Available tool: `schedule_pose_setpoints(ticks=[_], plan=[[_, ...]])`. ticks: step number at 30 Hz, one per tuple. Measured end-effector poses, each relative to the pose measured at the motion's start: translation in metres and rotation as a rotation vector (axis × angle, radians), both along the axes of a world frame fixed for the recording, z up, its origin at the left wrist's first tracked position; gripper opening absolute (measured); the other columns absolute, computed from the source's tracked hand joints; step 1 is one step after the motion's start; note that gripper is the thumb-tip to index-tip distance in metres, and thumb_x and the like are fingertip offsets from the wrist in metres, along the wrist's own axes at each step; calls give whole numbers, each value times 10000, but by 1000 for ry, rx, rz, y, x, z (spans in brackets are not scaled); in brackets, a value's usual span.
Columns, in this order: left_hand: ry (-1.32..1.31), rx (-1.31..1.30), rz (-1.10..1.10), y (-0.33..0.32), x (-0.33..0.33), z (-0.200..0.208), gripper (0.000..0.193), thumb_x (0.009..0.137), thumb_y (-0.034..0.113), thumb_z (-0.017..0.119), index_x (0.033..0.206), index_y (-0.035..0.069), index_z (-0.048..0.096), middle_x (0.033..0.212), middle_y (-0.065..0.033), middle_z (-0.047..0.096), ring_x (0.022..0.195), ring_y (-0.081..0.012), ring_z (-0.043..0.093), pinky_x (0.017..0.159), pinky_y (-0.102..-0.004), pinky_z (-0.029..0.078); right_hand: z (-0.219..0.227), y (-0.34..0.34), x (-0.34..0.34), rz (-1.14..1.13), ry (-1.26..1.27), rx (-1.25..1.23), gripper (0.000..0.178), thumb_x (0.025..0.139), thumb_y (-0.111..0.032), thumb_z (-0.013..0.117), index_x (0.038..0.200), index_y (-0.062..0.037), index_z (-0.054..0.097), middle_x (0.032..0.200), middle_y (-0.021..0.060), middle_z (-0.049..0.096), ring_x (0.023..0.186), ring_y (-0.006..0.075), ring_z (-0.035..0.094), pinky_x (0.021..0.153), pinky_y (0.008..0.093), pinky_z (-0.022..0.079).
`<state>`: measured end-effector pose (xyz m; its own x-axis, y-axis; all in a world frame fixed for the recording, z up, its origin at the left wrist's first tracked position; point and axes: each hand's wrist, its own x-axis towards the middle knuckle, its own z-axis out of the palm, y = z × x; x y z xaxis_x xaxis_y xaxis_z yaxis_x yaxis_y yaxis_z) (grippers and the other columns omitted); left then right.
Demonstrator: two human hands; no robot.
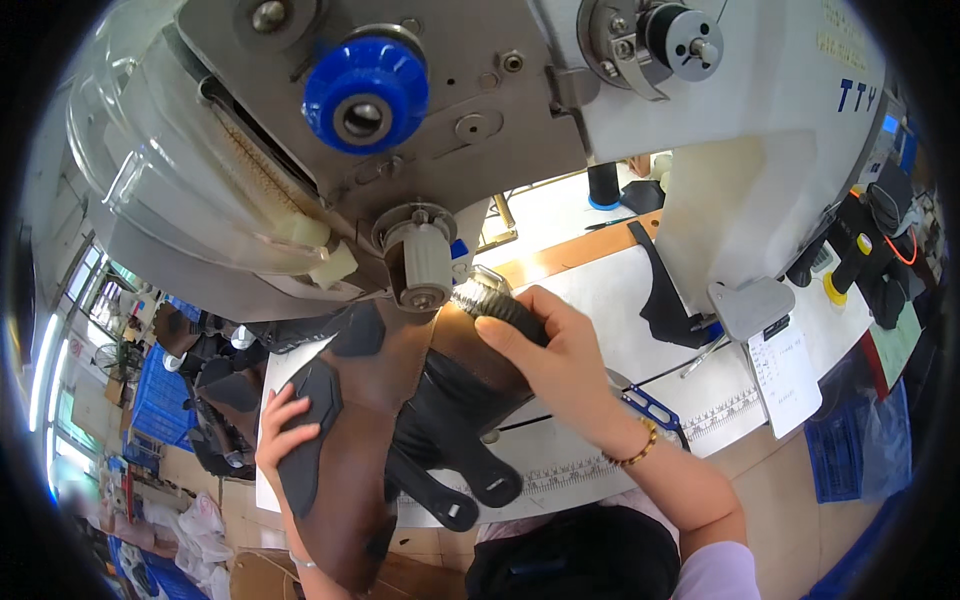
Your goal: The person stitches together leather pieces of a shoe upper using an industrial sewing machine, joining the components with thread.
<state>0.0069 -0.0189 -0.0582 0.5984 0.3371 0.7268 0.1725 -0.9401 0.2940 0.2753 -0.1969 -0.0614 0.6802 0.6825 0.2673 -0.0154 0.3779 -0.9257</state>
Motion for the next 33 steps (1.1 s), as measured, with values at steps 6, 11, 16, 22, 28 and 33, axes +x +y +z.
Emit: schedule_pose_setpoints(ticks=[6, 11, 16, 22, 28, 33], plan=[[29, 31, -142, 26, 23, 21, 413, 647, 8, 738, 1015, 86, 565, 1171, -205, 537, 1205, -368, 440, 998, -455, 343, -7, 8, -27, -107, 101, 102, 194, 859, -182, 655, 841, -34, 530, 700, -51, 506, 626, -5, 408, 543, 154, 332], [-85, -399, -69, 10, 46, 42, 509, 728, -3, 678, 1197, 61, 491, 1206, -179, 526, 1144, -267, 498, 944, -339, 415, -13, 15, -40, -166, 200, 167, 174, 867, -158, 645, 876, -36, 522, 698, -60, 493, 612, -13, 396, 535, 150, 326], [-131, -785, 185, 68, -19, 30, 498, 878, 106, 552, 1347, 48, 394, 1196, -163, 555, 966, -179, 588, 845, -260, 465, -18, 22, -56, -196, 300, 233, 168, 861, -143, 651, 880, -36, 523, 721, -60, 507, 625, -15, 412, 544, 149, 341], [-767, 450, 170, -35, -59, -8, 226, 849, 37, 470, 1012, -65, 588, 979, -168, 604, 977, -245, 597, 790, -304, 493, -14, 18, -49, -205, 311, 201, 150, 862, -134, 651, 890, -38, 539, 747, -56, 529, 649, -13, 436, 573, 151, 369], [142, 98, -655, -139, 65, -54, 337, 769, 39, 525, 1078, -91, 566, 1099, -229, 583, 1084, -379, 546, 920, -413, 451, -15, 8, -37, -6, 378, 132, 167, 859, -141, 646, 947, -30, 558, 833, -27, 573, 741, 8, 488, 655, 174, 420], [-87, -6, -129, -113, 134, -35, 486, 788, -21, 434, 1259, -134, 398, 1333, -286, 384, 1292, -421, 319, 1059, -464, 262, -14, -18, -14, 351, 141, -28, 316, 858, -99, 604, 1141, 20, 530, 988, 24, 595, 906, 41, 506, 778, 215, 446]])
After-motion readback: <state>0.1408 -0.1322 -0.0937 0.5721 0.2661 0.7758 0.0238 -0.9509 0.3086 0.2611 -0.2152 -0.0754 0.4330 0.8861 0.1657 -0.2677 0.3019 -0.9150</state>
